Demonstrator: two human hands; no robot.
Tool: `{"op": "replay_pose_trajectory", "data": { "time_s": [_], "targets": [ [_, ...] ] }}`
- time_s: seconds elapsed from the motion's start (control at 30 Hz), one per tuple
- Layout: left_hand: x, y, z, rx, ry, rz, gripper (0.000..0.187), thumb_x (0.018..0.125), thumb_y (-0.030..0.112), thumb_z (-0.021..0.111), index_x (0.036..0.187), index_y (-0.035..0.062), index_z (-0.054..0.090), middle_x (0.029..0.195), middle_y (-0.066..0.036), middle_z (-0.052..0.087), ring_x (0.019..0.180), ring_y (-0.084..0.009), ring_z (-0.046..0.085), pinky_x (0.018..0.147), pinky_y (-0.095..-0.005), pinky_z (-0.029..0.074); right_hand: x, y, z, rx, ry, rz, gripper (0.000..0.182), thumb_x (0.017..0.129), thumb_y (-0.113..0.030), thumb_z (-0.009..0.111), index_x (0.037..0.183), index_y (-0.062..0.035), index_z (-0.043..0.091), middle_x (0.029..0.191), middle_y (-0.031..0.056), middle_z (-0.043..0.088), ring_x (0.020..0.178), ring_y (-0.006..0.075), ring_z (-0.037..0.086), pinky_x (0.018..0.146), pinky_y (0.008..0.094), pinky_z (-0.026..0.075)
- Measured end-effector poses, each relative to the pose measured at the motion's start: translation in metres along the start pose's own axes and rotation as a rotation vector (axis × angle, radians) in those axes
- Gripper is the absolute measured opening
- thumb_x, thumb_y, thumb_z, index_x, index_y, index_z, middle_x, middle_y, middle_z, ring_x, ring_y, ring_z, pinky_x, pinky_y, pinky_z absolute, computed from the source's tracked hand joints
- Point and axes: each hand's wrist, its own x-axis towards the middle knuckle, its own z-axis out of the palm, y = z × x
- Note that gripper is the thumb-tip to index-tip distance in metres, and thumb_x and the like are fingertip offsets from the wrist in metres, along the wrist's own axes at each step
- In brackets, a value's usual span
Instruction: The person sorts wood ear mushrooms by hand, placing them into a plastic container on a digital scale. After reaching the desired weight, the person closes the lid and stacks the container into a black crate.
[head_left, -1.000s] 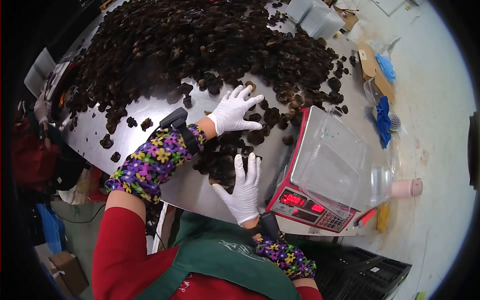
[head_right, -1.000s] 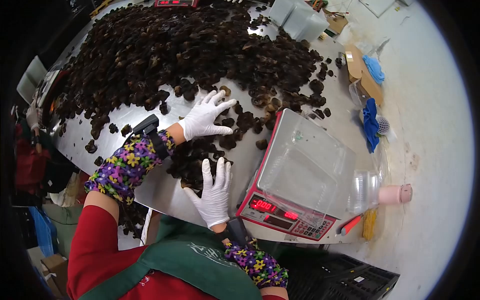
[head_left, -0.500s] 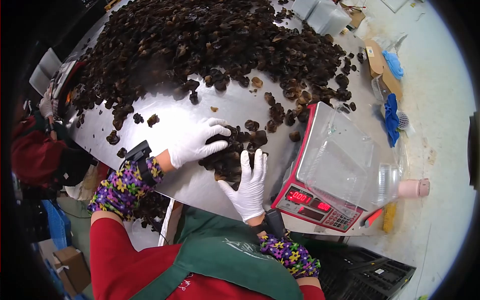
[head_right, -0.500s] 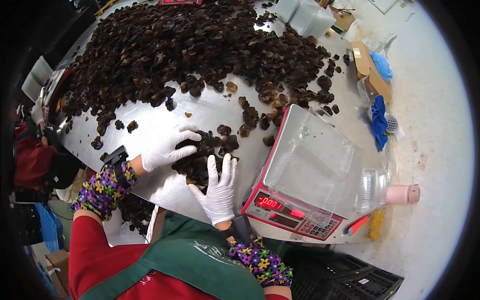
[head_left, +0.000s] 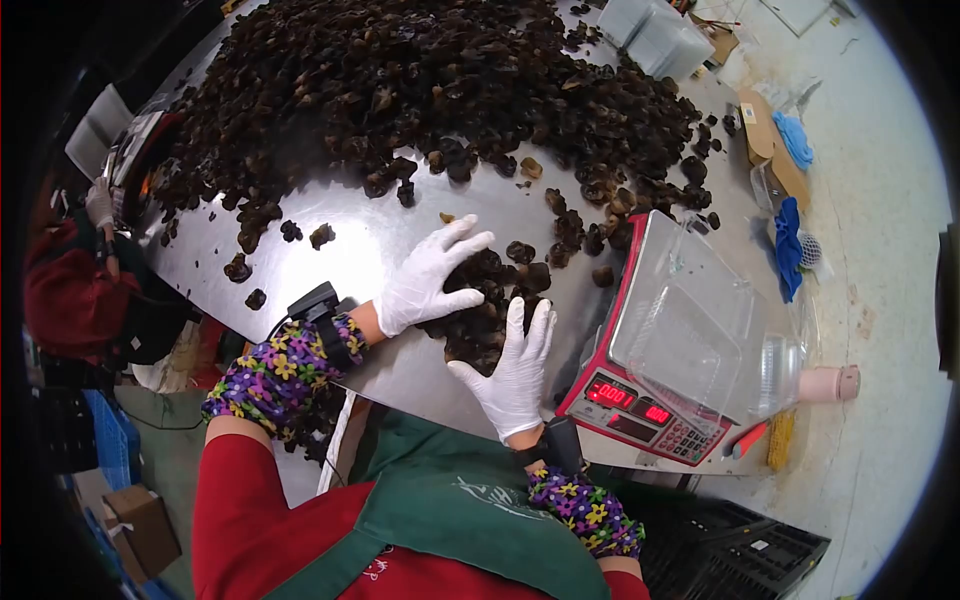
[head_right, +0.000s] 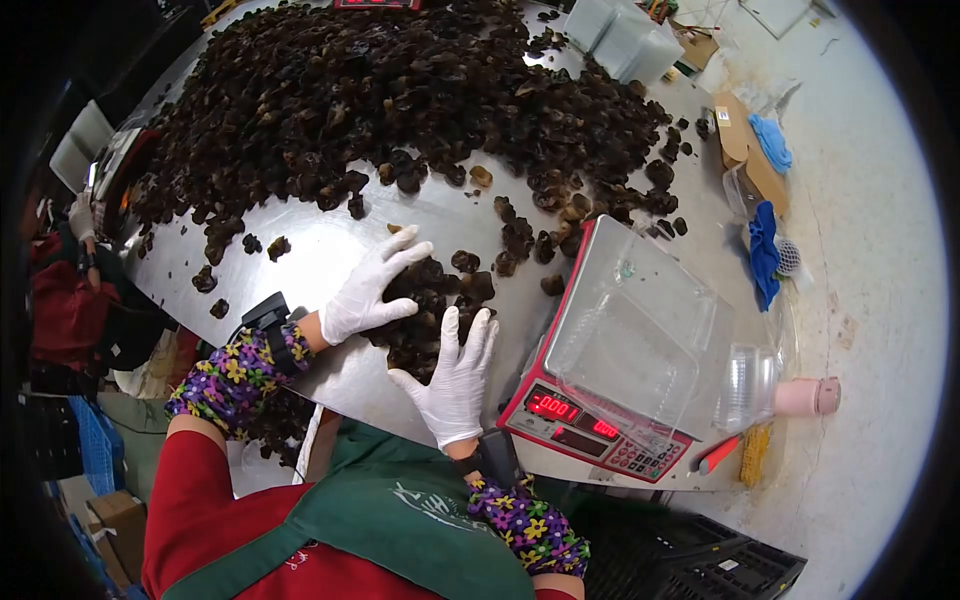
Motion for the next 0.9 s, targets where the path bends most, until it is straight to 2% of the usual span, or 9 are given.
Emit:
{"op": "replay_pose_trajectory", "data": {
  "time_s": [0.1, 0.17, 0.3, 0.37, 0.53, 0.77, 0.83, 0.87, 0.9],
  "targets": [
    [0.011, 0.012, 0.003, -0.02, -0.094, 0.072, 0.07, 0.088, 0.054, 0.067, 0.145, 0.0159, 0.054, 0.153, -0.018, 0.045, 0.136, -0.0417, 0.045, 0.117, -0.0512, 0.032, 0.002, 0.0, 0.001, -0.005, -0.034, 0.013, 0.122, 0.07, -0.058, 0.084, 0.16, -0.0081, 0.019, 0.161, 0.0349, 0.011, 0.144, 0.0601, 0.018, 0.117, 0.0659, 0.023],
    [0.007, 0.016, 0.001, -0.001, -0.299, 0.116, 0.073, 0.088, 0.06, 0.064, 0.142, 0.0115, 0.056, 0.15, -0.021, 0.047, 0.136, -0.0426, 0.044, 0.115, -0.052, 0.035, 0.002, 0.0, 0.001, -0.004, -0.052, 0.016, 0.124, 0.068, -0.059, 0.085, 0.161, -0.008, 0.019, 0.16, 0.0352, 0.013, 0.144, 0.06, 0.019, 0.117, 0.066, 0.024],
    [-0.016, 0.029, 0.009, 0.011, -0.181, 0.081, 0.06, 0.087, 0.052, 0.067, 0.13, 0.0096, 0.064, 0.138, -0.016, 0.058, 0.124, -0.0392, 0.053, 0.108, -0.0483, 0.042, 0.005, -0.004, 0.006, -0.064, -0.059, 0.019, 0.128, 0.066, -0.052, 0.089, 0.16, -0.0039, 0.015, 0.158, 0.0378, 0.015, 0.144, 0.0581, 0.021, 0.117, 0.0614, 0.027],
    [-0.015, 0.037, 0.013, 0.014, -0.144, 0.058, 0.057, 0.088, 0.048, 0.068, 0.128, 0.0084, 0.065, 0.136, -0.017, 0.059, 0.122, -0.0393, 0.055, 0.106, -0.0481, 0.043, 0.012, -0.008, 0.007, -0.03, -0.043, 0.043, 0.122, 0.069, -0.051, 0.087, 0.161, -0.0079, 0.018, 0.159, 0.0353, 0.016, 0.143, 0.0578, 0.024, 0.116, 0.0594, 0.031],
    [-0.015, 0.045, 0.019, -0.025, -0.095, 0.01, 0.055, 0.088, 0.041, 0.067, 0.129, 0.0043, 0.064, 0.136, -0.02, 0.058, 0.12, -0.04, 0.056, 0.103, -0.0471, 0.044, 0.012, -0.007, 0.011, 0.02, -0.072, 0.006, 0.126, 0.064, -0.045, 0.09, 0.159, -0.0035, 0.018, 0.158, 0.0348, 0.021, 0.143, 0.0542, 0.028, 0.116, 0.0576, 0.032],
    [-0.017, 0.06, 0.029, -0.054, 0.094, -0.036, 0.022, 0.096, 0.015, 0.062, 0.11, 0.0003, 0.071, 0.113, -0.015, 0.07, 0.098, -0.0323, 0.067, 0.089, -0.0369, 0.053, 0.005, -0.012, 0.013, -0.091, -0.101, -0.007, 0.119, 0.063, -0.038, 0.09, 0.155, 0.0003, 0.026, 0.157, 0.033, 0.025, 0.14, 0.0493, 0.034, 0.115, 0.0533, 0.033],
    [-0.02, 0.066, 0.033, -0.336, 0.141, -0.296, 0.023, 0.095, 0.022, 0.063, 0.107, 0.0041, 0.072, 0.106, -0.016, 0.071, 0.101, -0.0348, 0.066, 0.092, -0.0407, 0.051, 0.009, -0.012, 0.012, -0.079, -0.096, -0.016, 0.108, 0.063, -0.028, 0.09, 0.151, 0.0016, 0.034, 0.156, 0.0319, 0.027, 0.134, 0.0466, 0.04, 0.113, 0.0506, 0.038],
    [-0.021, 0.069, 0.036, -0.398, 0.155, -0.364, 0.021, 0.097, 0.019, 0.062, 0.106, 0.0026, 0.072, 0.103, -0.013, 0.072, 0.096, -0.0262, 0.067, 0.089, -0.0351, 0.052, 0.009, -0.011, 0.011, -0.06, -0.088, -0.022, 0.107, 0.062, -0.024, 0.09, 0.151, -0.0001, 0.035, 0.155, 0.0316, 0.028, 0.131, 0.0461, 0.043, 0.111, 0.05, 0.04],
    [-0.023, 0.071, 0.039, -0.396, 0.15, -0.356, 0.021, 0.097, 0.019, 0.062, 0.106, 0.0026, 0.072, 0.103, -0.013, 0.072, 0.096, -0.0262, 0.067, 0.089, -0.0351, 0.052, 0.008, -0.01, 0.011, -0.039, -0.078, -0.028, 0.107, 0.061, -0.019, 0.09, 0.151, -0.0018, 0.035, 0.154, 0.0313, 0.03, 0.128, 0.0457, 0.045, 0.109, 0.0494, 0.042]
  ]
}}
